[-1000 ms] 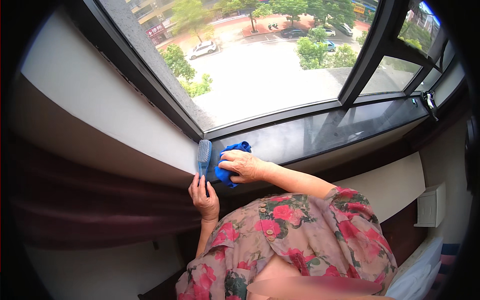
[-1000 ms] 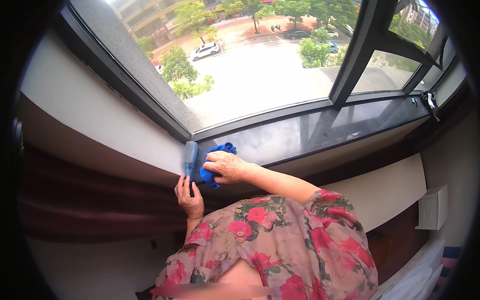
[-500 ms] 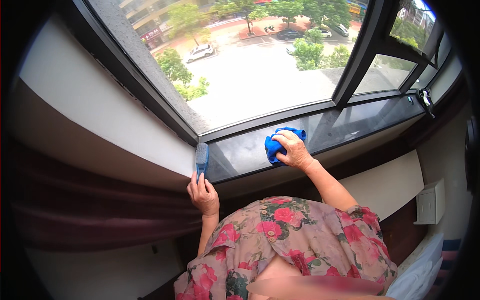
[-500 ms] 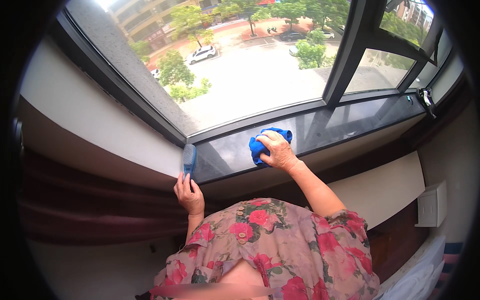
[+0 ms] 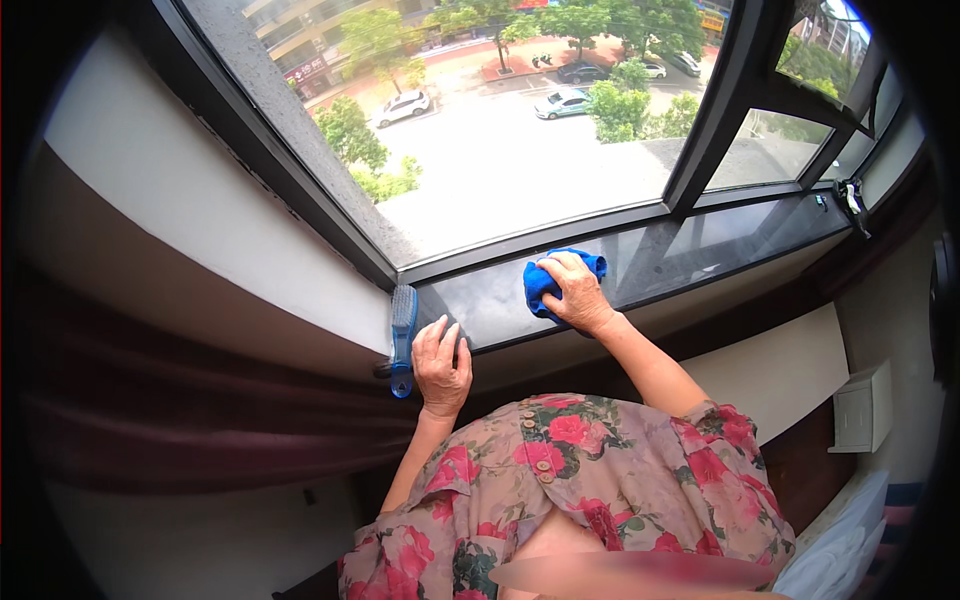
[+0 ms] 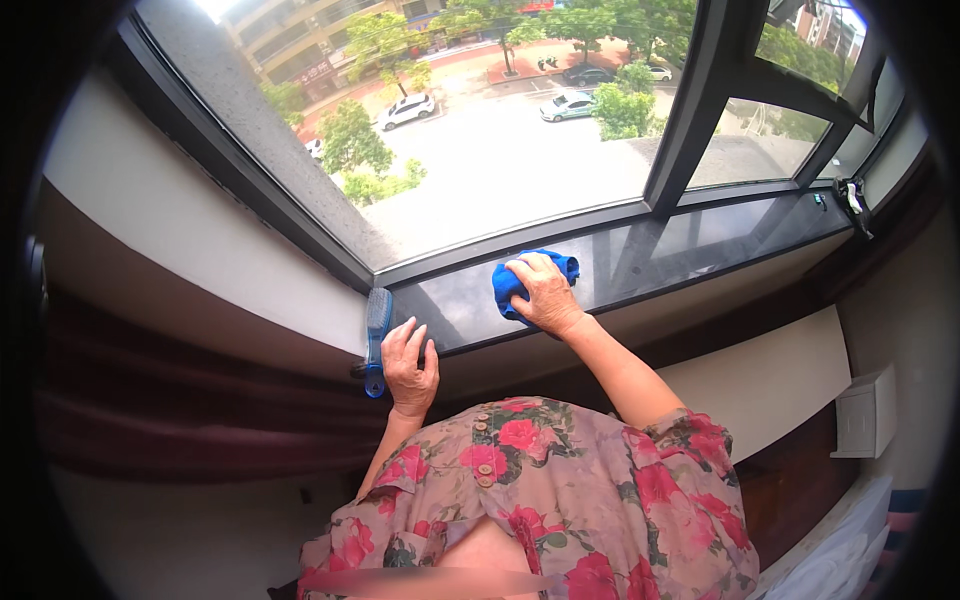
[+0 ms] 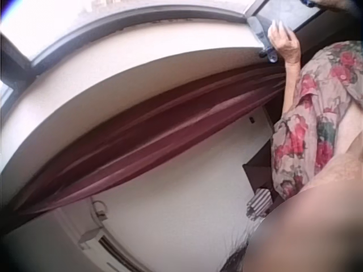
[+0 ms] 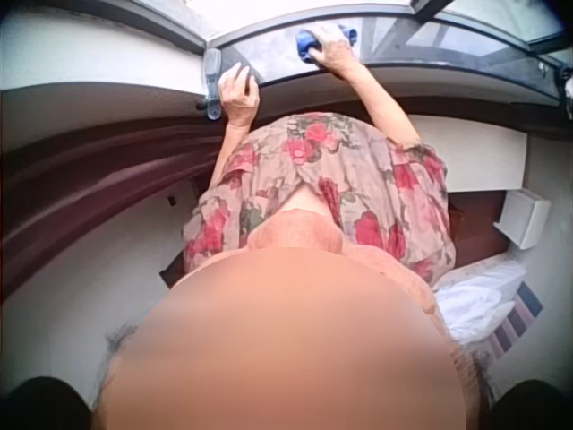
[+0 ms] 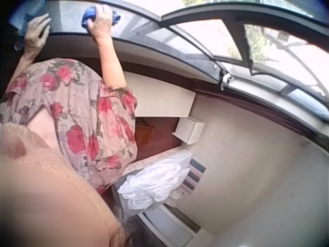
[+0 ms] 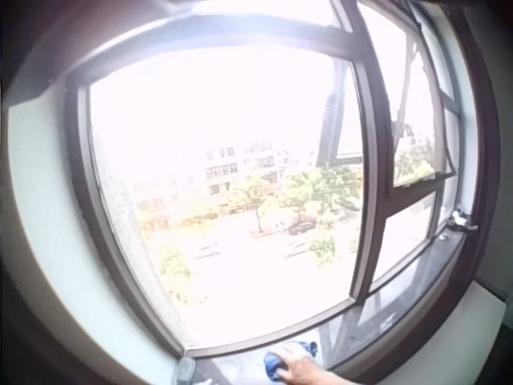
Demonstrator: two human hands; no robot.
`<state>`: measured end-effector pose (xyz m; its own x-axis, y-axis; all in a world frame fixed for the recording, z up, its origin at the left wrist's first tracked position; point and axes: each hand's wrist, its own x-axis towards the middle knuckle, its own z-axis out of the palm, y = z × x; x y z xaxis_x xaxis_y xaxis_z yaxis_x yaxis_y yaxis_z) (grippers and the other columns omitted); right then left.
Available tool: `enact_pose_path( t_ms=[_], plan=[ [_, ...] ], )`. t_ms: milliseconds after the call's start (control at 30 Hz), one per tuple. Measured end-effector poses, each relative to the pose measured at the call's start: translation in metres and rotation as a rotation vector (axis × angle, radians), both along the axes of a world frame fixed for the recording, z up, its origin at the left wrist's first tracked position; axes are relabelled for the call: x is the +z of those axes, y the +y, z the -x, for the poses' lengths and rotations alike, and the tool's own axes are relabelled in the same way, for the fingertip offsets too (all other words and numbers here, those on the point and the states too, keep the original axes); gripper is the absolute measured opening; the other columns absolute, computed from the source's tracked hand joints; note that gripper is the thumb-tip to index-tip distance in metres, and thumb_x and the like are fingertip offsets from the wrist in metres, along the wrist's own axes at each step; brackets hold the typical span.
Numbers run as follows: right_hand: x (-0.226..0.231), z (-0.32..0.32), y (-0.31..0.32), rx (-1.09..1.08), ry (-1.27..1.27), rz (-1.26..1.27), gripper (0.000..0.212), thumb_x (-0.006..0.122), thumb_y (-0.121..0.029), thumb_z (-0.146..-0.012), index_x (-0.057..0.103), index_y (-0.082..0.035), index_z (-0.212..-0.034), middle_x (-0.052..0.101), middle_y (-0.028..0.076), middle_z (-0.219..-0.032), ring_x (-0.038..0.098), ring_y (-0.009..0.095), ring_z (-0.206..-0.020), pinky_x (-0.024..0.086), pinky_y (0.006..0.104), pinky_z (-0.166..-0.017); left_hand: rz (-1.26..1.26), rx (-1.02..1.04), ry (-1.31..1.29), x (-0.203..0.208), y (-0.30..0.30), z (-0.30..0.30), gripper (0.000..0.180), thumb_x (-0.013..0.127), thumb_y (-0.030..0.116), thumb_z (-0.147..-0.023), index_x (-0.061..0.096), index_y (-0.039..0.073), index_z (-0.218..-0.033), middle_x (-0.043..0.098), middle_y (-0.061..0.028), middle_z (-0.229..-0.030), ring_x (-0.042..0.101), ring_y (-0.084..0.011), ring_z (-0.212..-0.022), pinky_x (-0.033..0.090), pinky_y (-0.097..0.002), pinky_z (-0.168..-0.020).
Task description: The recorder uses a blue cloth to wipe and clean a bedroom windowsill and the adjacent wall.
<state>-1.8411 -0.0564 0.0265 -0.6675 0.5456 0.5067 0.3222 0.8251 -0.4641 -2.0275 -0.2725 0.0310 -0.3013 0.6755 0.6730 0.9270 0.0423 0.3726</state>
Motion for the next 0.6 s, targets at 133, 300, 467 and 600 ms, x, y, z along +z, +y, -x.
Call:
enact_pose_path(
  t_ms=[133,300,467,600],
  plan=[
    [-0.007,0.030,0.008,-0.071,-0.061,-0.007,0.050,0.072,-0.015,-0.073,0.061,-0.005,-0.121,0.059,0.017,-0.119,0.056,0.037,-0.116,0.045,0.0450,-0.103,0.040,0.026,0.070,-0.008,0.040,0.012,0.030,0.070,0.012,-0.086,0.068,0.000,-0.113,0.063,-0.0162,-0.125,0.057,-0.0362,-0.116,0.045,-0.0451,-0.102],
    [-0.004,0.047,-0.007,0.037,0.105,-0.030,0.057,0.076,-0.013,-0.071,0.060,-0.005,-0.125,0.059,0.018,-0.120,0.058,0.038,-0.113,0.047,0.0444,-0.101,0.068,0.053,0.086,-0.024,0.047,0.019,0.032,0.068,0.016,-0.088,0.066,0.001,-0.115,0.062,-0.0155,-0.126,0.056,-0.0346,-0.118,0.045,-0.0443,-0.100],
    [0.014,0.092,-0.022,0.207,0.215,-0.063,0.070,0.077,-0.012,-0.071,0.052,-0.004,-0.135,0.053,0.022,-0.133,0.057,0.041,-0.120,0.048,0.0440,-0.103,0.077,0.076,0.066,-0.023,0.049,0.017,0.029,0.065,0.013,-0.087,0.066,-0.004,-0.110,0.060,-0.0202,-0.128,0.055,-0.0372,-0.120,0.045,-0.0470,-0.101],
    [0.024,0.146,-0.026,0.353,0.165,-0.224,0.072,0.077,-0.012,-0.072,0.049,-0.002,-0.137,0.054,0.022,-0.133,0.060,0.038,-0.116,0.052,0.0427,-0.099,0.129,0.092,0.009,-0.024,0.048,0.018,0.023,0.066,0.017,-0.085,0.065,-0.005,-0.092,0.060,-0.0261,-0.114,0.054,-0.0441,-0.114,0.044,-0.0521,-0.095]
  ],
)
